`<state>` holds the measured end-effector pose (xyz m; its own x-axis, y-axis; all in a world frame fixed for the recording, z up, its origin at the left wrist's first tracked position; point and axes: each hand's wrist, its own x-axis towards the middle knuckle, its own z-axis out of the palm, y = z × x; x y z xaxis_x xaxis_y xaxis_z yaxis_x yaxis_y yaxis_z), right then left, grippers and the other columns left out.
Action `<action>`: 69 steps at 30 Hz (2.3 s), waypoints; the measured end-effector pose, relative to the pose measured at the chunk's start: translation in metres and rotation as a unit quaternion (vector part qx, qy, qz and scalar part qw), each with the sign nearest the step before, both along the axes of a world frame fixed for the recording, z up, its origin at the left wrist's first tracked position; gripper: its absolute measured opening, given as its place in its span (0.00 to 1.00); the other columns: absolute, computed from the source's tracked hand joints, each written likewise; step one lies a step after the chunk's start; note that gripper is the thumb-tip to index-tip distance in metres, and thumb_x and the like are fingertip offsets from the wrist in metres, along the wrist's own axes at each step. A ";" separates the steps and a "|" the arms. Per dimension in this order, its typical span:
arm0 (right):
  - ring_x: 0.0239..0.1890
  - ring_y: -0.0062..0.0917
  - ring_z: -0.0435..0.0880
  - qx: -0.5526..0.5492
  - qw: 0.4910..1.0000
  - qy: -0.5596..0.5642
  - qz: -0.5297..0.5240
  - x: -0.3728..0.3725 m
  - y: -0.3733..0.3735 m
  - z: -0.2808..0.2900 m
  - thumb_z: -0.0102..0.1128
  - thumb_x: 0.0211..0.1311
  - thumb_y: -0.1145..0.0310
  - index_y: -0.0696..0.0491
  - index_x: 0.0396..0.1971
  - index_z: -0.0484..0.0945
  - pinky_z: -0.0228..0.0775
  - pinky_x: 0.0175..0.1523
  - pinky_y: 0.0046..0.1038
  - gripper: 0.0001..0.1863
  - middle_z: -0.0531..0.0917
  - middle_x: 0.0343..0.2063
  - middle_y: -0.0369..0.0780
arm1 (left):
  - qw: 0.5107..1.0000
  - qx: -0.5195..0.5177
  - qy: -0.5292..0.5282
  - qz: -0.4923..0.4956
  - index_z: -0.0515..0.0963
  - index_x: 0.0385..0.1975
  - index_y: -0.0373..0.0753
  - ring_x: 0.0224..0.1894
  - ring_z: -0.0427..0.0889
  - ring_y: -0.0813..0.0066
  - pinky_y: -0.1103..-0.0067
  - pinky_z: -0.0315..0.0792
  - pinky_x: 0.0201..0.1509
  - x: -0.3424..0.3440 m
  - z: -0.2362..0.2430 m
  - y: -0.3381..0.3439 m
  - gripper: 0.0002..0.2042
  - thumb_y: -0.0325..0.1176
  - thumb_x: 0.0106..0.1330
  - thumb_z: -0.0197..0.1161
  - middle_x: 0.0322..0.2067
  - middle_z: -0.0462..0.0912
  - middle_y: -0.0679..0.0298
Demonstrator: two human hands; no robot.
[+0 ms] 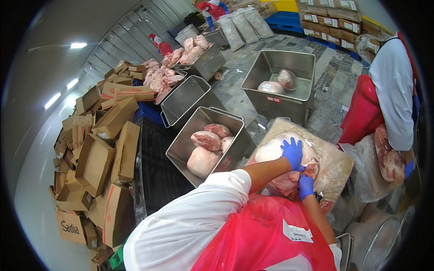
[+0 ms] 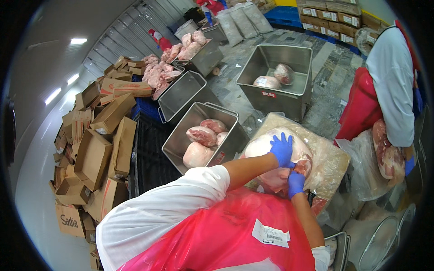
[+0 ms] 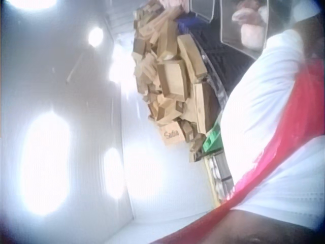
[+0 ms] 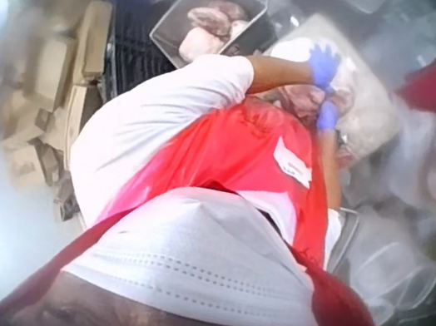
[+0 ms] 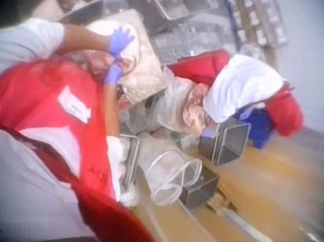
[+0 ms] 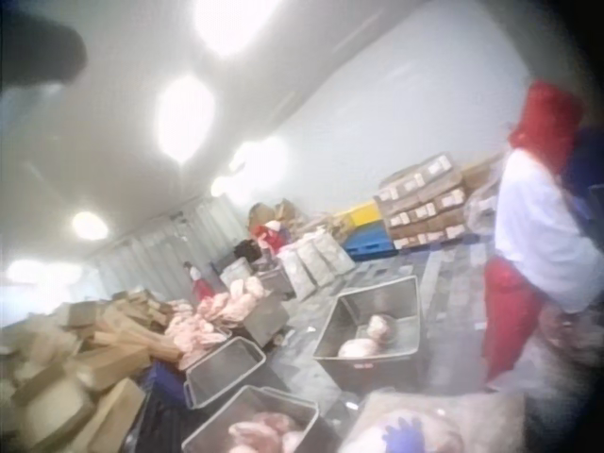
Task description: The person trims fat and connective tissue from a large piece of raw meat using a knife. They separate trimmed pieces and place them into a metal tray while continuing to trim the main cut.
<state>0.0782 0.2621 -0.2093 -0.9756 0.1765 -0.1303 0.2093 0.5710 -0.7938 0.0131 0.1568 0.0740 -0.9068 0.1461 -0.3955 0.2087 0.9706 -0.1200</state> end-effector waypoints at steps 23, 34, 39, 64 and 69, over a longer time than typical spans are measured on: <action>0.25 0.22 0.75 -0.347 0.920 -0.182 -0.011 0.022 0.022 0.054 0.49 0.72 0.67 0.58 0.40 0.77 0.69 0.30 0.30 0.11 0.80 0.28 0.37 | 1.000 -0.009 -0.009 0.004 0.47 0.77 0.24 0.68 0.62 0.12 0.40 0.71 0.64 -0.001 -0.008 0.006 0.70 0.71 0.45 0.76 0.72 0.52 0.22; 0.27 0.30 0.81 -0.334 0.928 -0.160 0.045 0.024 0.027 0.080 0.48 0.70 0.67 0.62 0.29 0.79 0.73 0.36 0.37 0.15 0.83 0.26 0.44 | 0.999 0.020 0.013 0.021 0.50 0.77 0.26 0.68 0.62 0.12 0.38 0.69 0.65 0.003 -0.004 0.004 0.68 0.68 0.44 0.78 0.72 0.54 0.23; 0.30 0.32 0.81 -0.181 0.978 -0.056 0.089 0.034 0.032 -0.002 0.45 0.72 0.68 0.62 0.34 0.79 0.75 0.39 0.39 0.15 0.82 0.28 0.47 | 1.000 0.017 0.017 -0.008 0.49 0.77 0.25 0.67 0.63 0.12 0.39 0.70 0.65 -0.001 -0.009 0.017 0.68 0.68 0.44 0.77 0.72 0.54 0.22; 0.39 0.56 0.86 -0.146 0.986 -0.076 -0.006 0.075 0.035 0.130 0.52 0.67 0.54 0.58 0.30 0.87 0.78 0.49 0.51 0.23 0.85 0.33 0.57 | 0.999 0.000 0.020 -0.038 0.53 0.75 0.27 0.67 0.65 0.17 0.42 0.69 0.66 0.005 -0.010 0.019 0.64 0.72 0.49 0.71 0.70 0.60 0.28; 0.40 0.56 0.86 -0.161 0.984 -0.076 -0.004 0.079 0.044 0.129 0.52 0.66 0.54 0.60 0.29 0.86 0.77 0.49 0.52 0.23 0.85 0.34 0.58 | 0.999 0.000 0.022 -0.046 0.53 0.75 0.27 0.67 0.65 0.17 0.44 0.69 0.66 0.005 -0.013 0.017 0.64 0.72 0.48 0.72 0.70 0.59 0.27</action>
